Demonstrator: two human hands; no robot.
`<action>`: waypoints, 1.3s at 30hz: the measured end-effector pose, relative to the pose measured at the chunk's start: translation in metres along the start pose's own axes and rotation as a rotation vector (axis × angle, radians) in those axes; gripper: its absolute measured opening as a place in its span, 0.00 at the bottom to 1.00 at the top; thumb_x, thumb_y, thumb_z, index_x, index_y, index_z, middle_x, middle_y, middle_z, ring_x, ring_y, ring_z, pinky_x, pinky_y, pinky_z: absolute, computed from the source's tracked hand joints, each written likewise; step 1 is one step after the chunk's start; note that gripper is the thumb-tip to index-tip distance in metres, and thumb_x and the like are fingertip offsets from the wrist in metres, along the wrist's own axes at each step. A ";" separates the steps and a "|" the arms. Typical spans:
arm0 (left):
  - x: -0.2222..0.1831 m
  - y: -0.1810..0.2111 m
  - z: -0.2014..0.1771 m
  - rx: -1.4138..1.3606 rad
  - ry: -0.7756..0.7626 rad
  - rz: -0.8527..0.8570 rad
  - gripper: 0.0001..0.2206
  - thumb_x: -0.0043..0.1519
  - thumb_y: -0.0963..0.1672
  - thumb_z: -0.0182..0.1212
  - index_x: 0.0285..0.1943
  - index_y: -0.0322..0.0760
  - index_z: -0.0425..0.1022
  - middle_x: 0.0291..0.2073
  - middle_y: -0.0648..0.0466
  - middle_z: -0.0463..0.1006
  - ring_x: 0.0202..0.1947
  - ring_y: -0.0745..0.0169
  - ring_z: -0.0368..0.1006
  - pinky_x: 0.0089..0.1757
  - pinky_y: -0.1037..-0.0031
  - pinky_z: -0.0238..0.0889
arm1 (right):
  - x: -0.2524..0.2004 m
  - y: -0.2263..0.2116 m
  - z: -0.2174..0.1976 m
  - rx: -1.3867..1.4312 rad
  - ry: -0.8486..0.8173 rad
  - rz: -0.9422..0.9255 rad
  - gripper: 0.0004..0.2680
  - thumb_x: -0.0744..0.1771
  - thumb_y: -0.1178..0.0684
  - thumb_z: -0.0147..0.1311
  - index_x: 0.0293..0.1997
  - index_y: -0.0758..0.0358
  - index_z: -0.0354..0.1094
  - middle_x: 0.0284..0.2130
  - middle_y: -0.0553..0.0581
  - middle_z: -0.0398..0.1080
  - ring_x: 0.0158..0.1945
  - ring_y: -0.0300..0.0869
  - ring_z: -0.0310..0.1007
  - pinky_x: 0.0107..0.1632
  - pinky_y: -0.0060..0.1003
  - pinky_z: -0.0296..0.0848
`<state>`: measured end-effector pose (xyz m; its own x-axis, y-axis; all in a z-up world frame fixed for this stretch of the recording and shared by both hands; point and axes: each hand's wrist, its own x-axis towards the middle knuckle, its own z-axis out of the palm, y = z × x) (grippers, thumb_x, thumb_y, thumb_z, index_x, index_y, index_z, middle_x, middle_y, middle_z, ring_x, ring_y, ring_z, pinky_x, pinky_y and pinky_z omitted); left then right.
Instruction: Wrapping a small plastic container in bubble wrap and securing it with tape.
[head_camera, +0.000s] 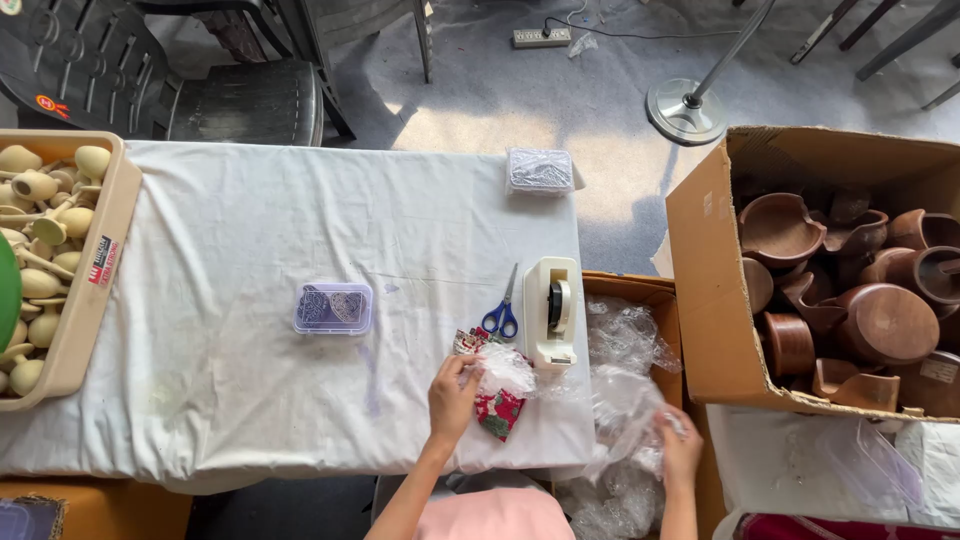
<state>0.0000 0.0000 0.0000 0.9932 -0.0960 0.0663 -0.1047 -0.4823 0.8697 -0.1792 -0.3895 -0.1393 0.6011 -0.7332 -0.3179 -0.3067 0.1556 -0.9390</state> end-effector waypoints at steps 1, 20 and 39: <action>0.003 -0.019 -0.002 0.002 0.007 -0.002 0.09 0.59 0.42 0.67 0.46 0.36 0.79 0.40 0.53 0.81 0.40 0.58 0.78 0.41 0.69 0.70 | 0.019 0.018 -0.002 0.000 -0.007 -0.001 0.10 0.67 0.56 0.61 0.54 0.67 0.74 0.44 0.59 0.76 0.44 0.40 0.76 0.46 0.33 0.75; 0.010 -0.134 -0.056 -0.751 0.039 -0.638 0.09 0.63 0.49 0.64 0.42 0.40 0.77 0.33 0.62 0.77 0.26 0.76 0.67 0.29 0.80 0.65 | -0.029 -0.033 0.115 -0.396 0.443 -0.284 0.18 0.69 0.47 0.59 0.64 0.63 0.69 0.64 0.66 0.65 0.68 0.54 0.62 0.70 0.48 0.62; 0.056 -0.071 -0.215 -0.370 -0.529 -0.203 0.18 0.54 0.52 0.73 0.42 0.36 0.82 0.27 0.61 0.79 0.24 0.77 0.63 0.29 0.80 0.60 | -0.179 -0.174 0.378 0.249 -0.487 0.009 0.07 0.68 0.51 0.57 0.44 0.63 0.75 0.34 0.51 0.78 0.33 0.33 0.74 0.35 0.29 0.71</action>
<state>0.0739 0.2162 0.0467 0.8223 -0.4938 -0.2828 0.1997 -0.2149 0.9560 0.0457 -0.0355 0.0315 0.8896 -0.3487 -0.2950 -0.1654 0.3561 -0.9197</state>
